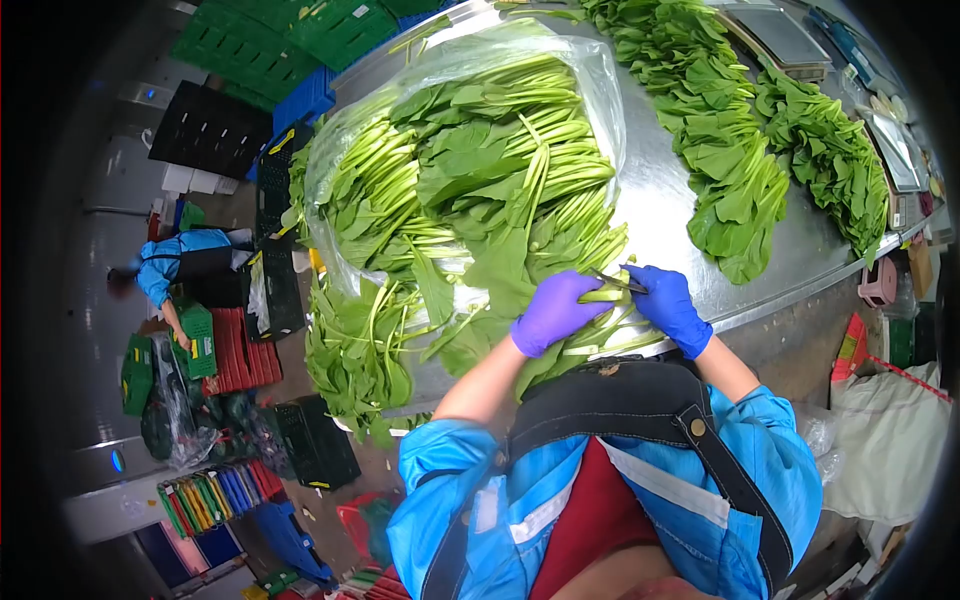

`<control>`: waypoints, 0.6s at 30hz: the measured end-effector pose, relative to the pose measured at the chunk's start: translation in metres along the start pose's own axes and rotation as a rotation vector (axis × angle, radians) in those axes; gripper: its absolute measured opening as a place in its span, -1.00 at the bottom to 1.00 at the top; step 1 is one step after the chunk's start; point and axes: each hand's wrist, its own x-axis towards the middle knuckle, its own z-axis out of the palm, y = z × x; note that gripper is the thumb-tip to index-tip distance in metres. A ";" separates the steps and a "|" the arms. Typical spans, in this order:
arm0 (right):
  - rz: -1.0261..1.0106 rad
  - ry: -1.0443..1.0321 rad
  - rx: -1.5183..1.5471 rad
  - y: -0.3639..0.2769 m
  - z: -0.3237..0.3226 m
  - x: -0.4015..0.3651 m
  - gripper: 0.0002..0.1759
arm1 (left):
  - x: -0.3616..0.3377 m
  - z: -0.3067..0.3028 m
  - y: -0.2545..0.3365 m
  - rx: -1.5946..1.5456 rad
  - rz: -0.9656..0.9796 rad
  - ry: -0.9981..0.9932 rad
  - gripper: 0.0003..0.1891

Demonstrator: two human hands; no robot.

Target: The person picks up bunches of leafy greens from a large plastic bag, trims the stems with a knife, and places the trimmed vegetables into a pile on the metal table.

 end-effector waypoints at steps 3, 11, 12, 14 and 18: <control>0.015 -0.041 -0.006 0.048 0.022 -0.022 -0.62 | -0.013 -0.004 -0.009 -0.111 -0.022 0.047 -0.59; 0.196 -0.227 0.684 -0.037 -0.044 0.008 -0.64 | -0.007 -0.004 0.004 -0.129 -0.086 0.059 -0.61; 0.161 -0.226 0.676 -0.036 -0.035 0.009 -0.65 | -0.007 -0.006 0.008 -0.105 -0.063 0.032 -0.65; 0.176 -0.251 0.668 -0.034 -0.030 0.005 -0.67 | -0.009 -0.008 0.007 -0.079 -0.038 0.006 -0.68; 0.103 -0.212 0.622 -0.037 -0.017 -0.005 -0.75 | -0.028 -0.022 0.003 0.163 0.107 -0.009 -0.79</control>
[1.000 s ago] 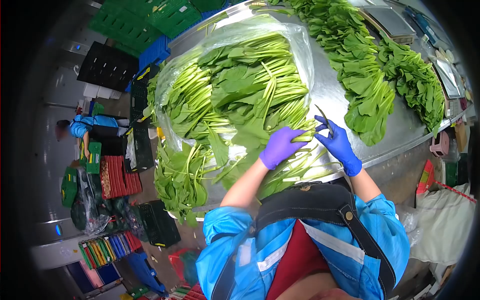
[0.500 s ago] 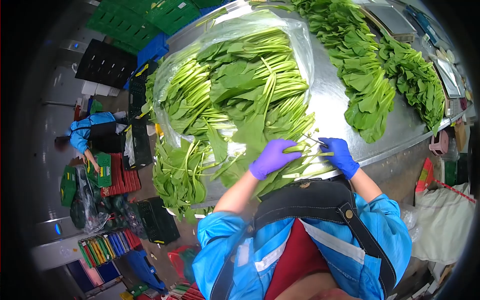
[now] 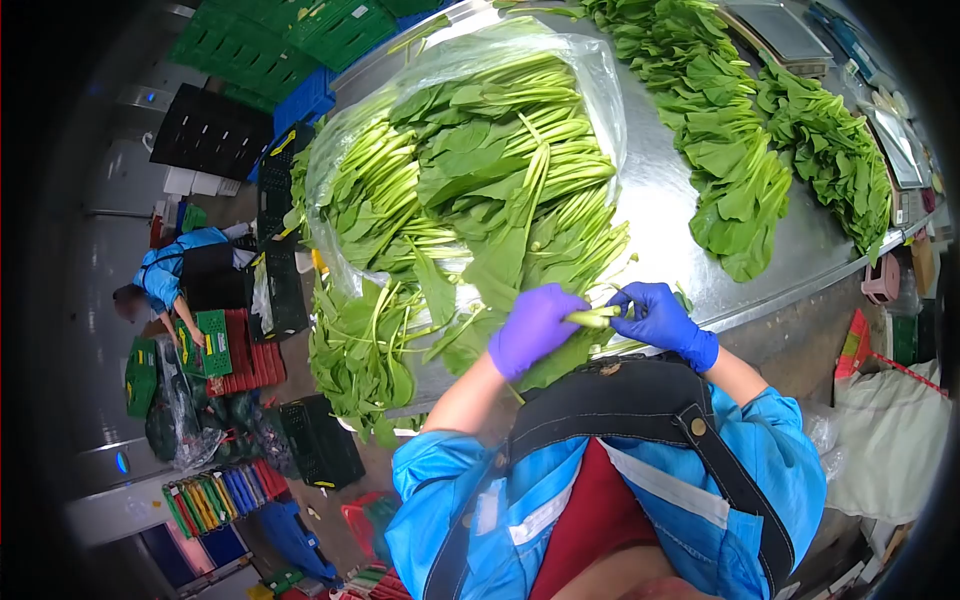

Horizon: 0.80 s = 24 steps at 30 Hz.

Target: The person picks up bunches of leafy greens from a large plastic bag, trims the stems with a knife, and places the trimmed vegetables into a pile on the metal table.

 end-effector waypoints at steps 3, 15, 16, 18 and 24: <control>-0.103 0.071 -0.095 0.012 0.004 0.003 -0.76 | -0.014 -0.025 0.031 0.210 0.030 -0.013 -0.77; 0.275 0.104 0.476 0.006 -0.013 0.044 -0.65 | 0.000 -0.012 0.000 -0.769 -0.428 -0.100 -0.55; 0.278 0.243 0.280 0.036 -0.018 0.057 -0.61 | -0.002 -0.026 -0.002 -0.923 -0.455 -0.119 -0.58; 0.203 0.413 0.164 0.094 -0.023 0.076 -0.65 | -0.004 -0.041 0.001 -1.091 -0.473 -0.071 -0.63; 0.354 0.308 0.294 0.085 -0.021 0.077 -0.68 | -0.002 -0.011 -0.035 -0.219 -0.260 0.146 -0.62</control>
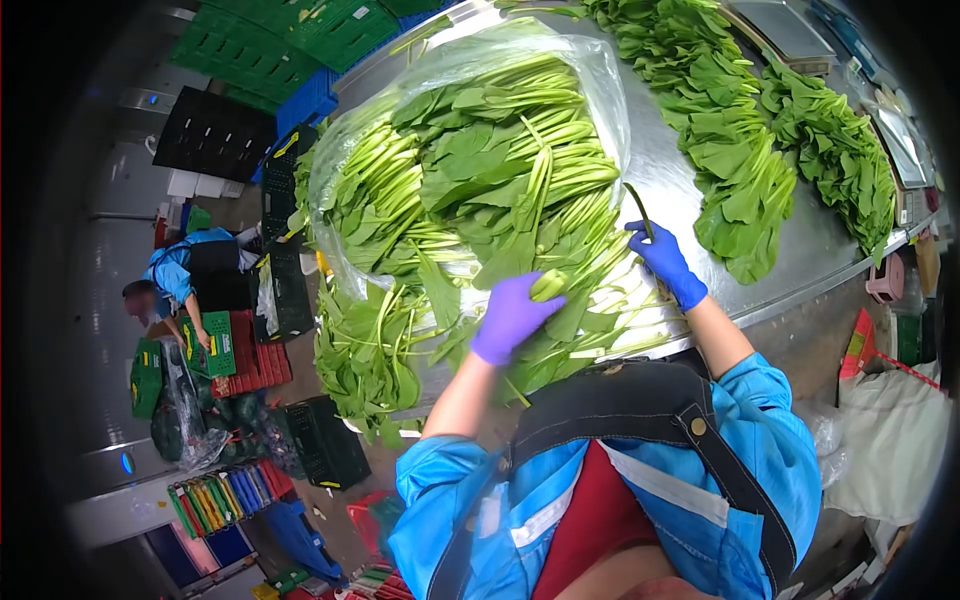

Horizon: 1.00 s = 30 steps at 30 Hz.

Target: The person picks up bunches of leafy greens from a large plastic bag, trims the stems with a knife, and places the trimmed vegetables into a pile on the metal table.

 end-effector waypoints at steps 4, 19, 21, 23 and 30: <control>-0.038 -0.060 -0.031 -0.030 -0.002 -0.030 -0.75 | 0.018 0.037 0.021 0.119 0.149 0.092 -0.64; -0.618 -0.004 -0.661 -0.041 0.015 -0.068 -0.65 | 0.026 0.053 0.014 0.210 0.157 -0.009 -0.64; -0.604 -0.015 -0.708 -0.040 0.015 -0.065 -0.64 | 0.023 0.054 0.016 0.185 0.170 -0.017 -0.65; -0.549 0.019 -0.770 -0.027 0.009 -0.058 -0.67 | 0.018 0.051 0.022 0.201 0.195 0.036 -0.67; -0.185 0.001 -0.749 0.005 -0.032 -0.044 -0.66 | 0.004 0.017 -0.006 0.100 0.030 0.147 -0.63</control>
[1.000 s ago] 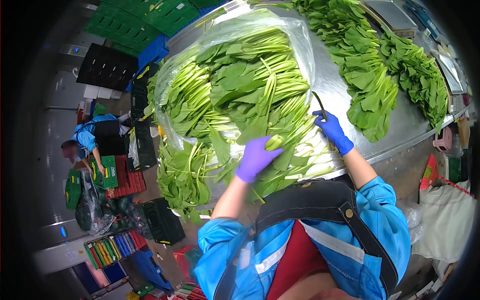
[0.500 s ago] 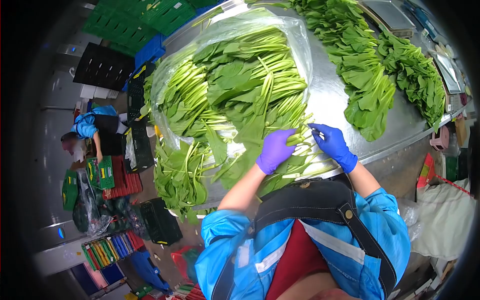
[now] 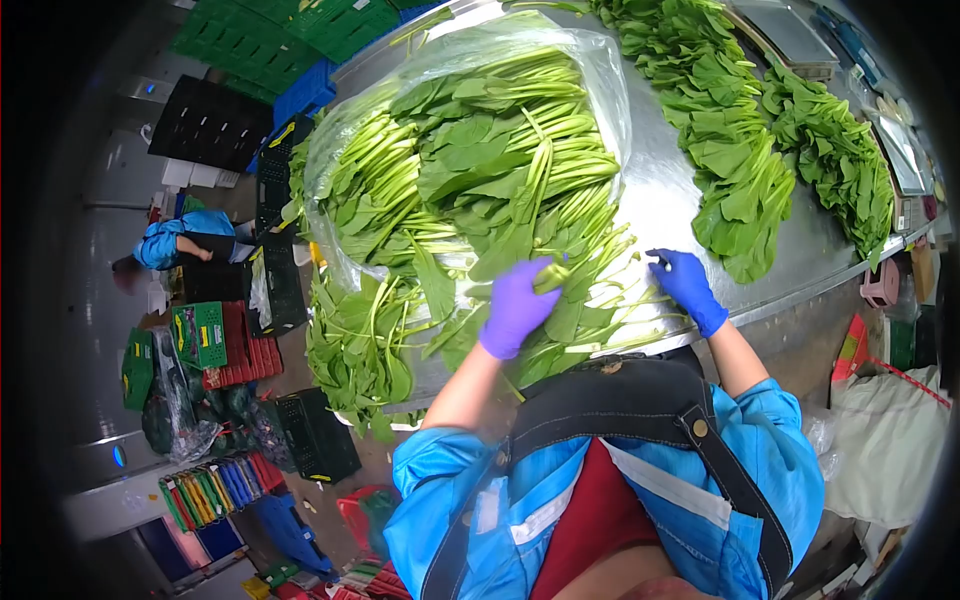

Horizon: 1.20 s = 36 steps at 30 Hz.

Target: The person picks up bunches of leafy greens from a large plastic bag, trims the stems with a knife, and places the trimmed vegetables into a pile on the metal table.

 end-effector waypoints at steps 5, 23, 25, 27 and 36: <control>-0.257 0.278 0.165 0.025 0.049 0.045 -0.53 | 0.009 -0.018 0.040 -0.383 -0.058 -0.191 -0.70; -0.074 0.063 0.161 0.028 0.043 0.038 -0.68 | 0.019 0.063 0.008 0.146 0.206 -0.198 -0.77; -0.037 -0.019 0.093 0.018 0.032 0.037 -0.72 | 0.021 0.068 -0.001 0.150 0.248 -0.186 -0.79; -0.112 0.012 0.297 0.005 0.015 0.027 -0.80 | 0.022 0.066 -0.011 0.321 0.179 -0.350 -0.82; 0.014 -0.125 0.542 -0.055 -0.033 -0.007 -0.86 | 0.027 0.034 0.023 -0.003 0.200 -0.106 -0.68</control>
